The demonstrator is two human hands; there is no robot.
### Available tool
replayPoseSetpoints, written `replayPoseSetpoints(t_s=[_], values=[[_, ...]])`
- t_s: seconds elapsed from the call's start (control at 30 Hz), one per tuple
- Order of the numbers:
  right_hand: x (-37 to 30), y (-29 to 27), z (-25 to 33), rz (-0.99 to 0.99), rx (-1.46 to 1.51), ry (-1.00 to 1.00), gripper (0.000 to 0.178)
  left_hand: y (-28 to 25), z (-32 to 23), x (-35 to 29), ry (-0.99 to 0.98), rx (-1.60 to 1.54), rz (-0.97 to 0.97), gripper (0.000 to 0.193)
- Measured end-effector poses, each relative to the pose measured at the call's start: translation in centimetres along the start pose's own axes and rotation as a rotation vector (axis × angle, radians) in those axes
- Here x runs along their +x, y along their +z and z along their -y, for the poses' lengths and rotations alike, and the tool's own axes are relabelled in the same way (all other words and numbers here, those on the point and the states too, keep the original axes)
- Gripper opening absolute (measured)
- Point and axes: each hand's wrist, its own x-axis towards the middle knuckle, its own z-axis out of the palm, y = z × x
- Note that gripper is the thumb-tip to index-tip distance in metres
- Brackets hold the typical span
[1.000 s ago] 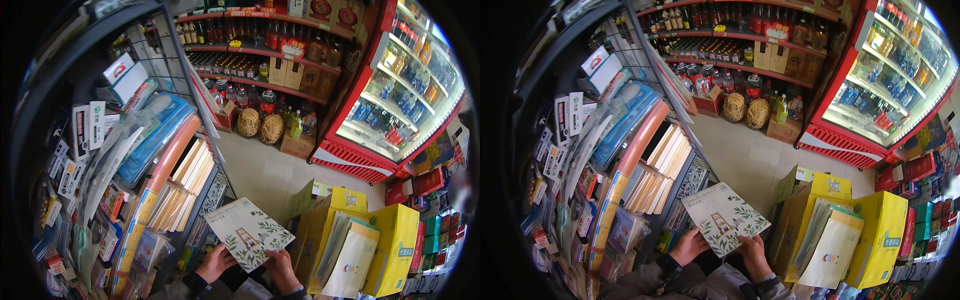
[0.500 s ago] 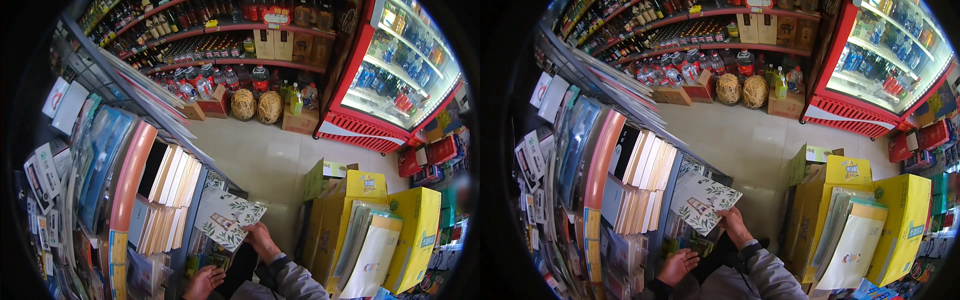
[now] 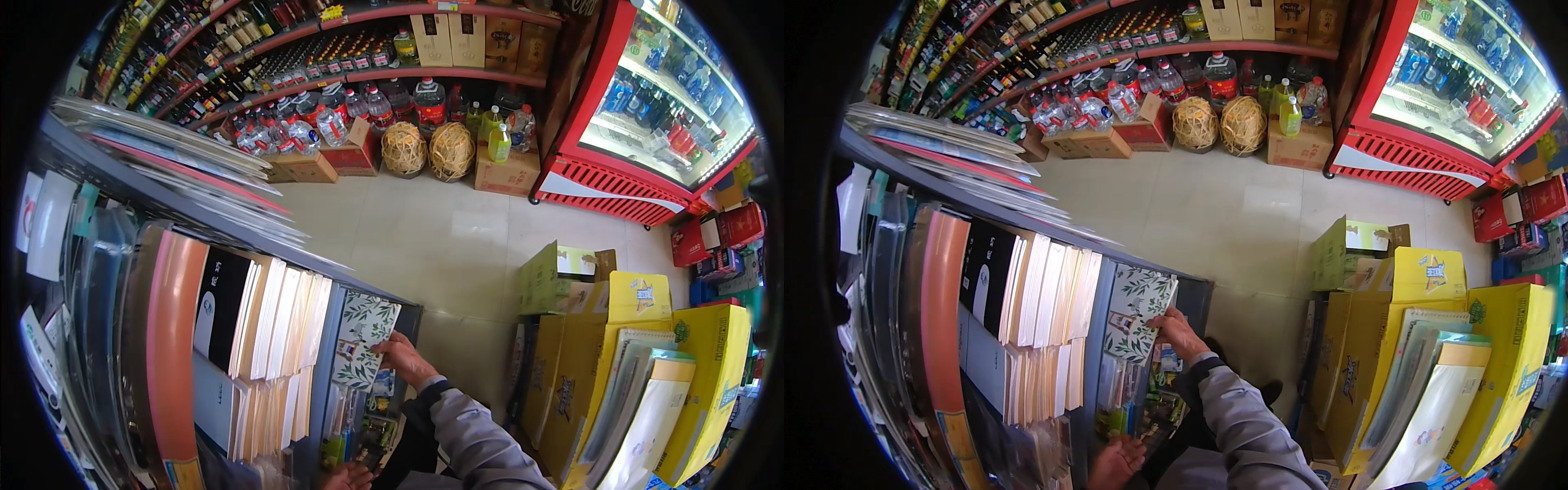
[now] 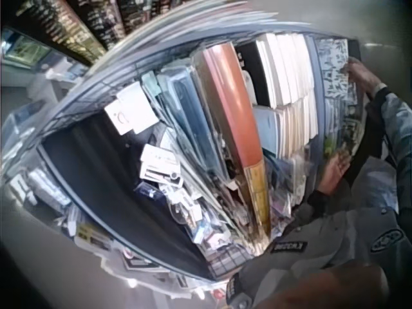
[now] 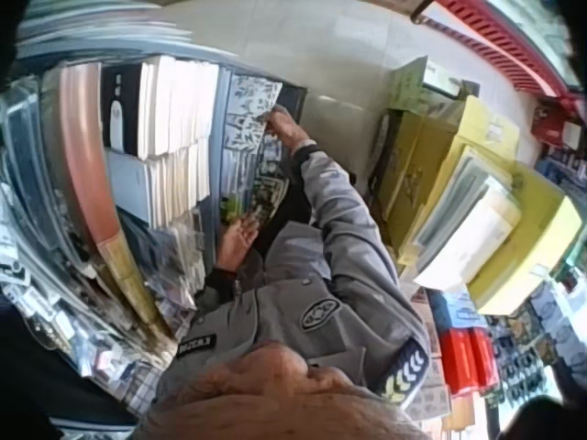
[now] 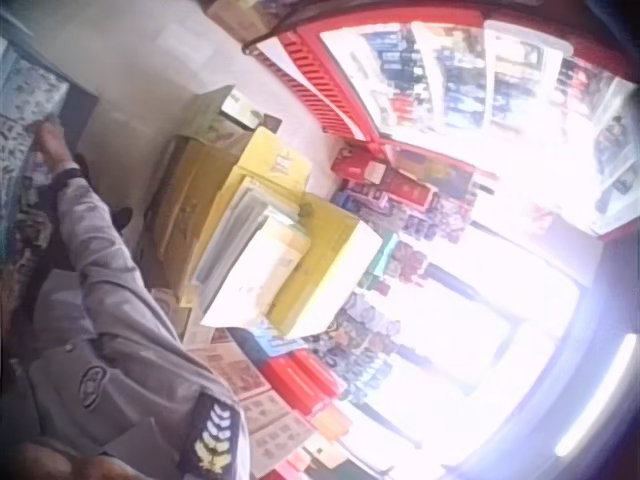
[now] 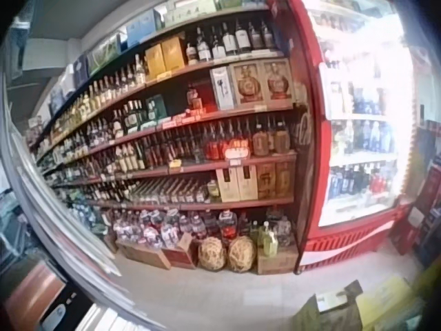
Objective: The person repeatedly picks up various stationery items including sketchbooks, notebooks, and folders from a cardboard box, briefly turns them over to view the covers, and places them into a vertical display rack. The person handles items one at a time throughout the clip.
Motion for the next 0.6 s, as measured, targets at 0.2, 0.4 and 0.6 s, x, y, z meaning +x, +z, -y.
replayPoseSetpoints(t_s=[0.2, 0.4, 0.6], values=[[6.5, -0.8, -4.3, -0.166, -0.397, -0.103, 0.035, -0.8, -0.3, 0.5, -0.031, -0.041, -0.001, 0.035], [6.3, 0.3, -4.4, -0.438, -1.098, -0.034, 0.049, -1.4, -0.1, 0.6, -0.015, -0.072, -0.064, 0.032], [7.2, 2.4, -2.9, -0.353, -1.055, 0.056, 0.056, -0.2, -0.3, 0.8, -0.012, -0.099, -0.074, 0.029]])
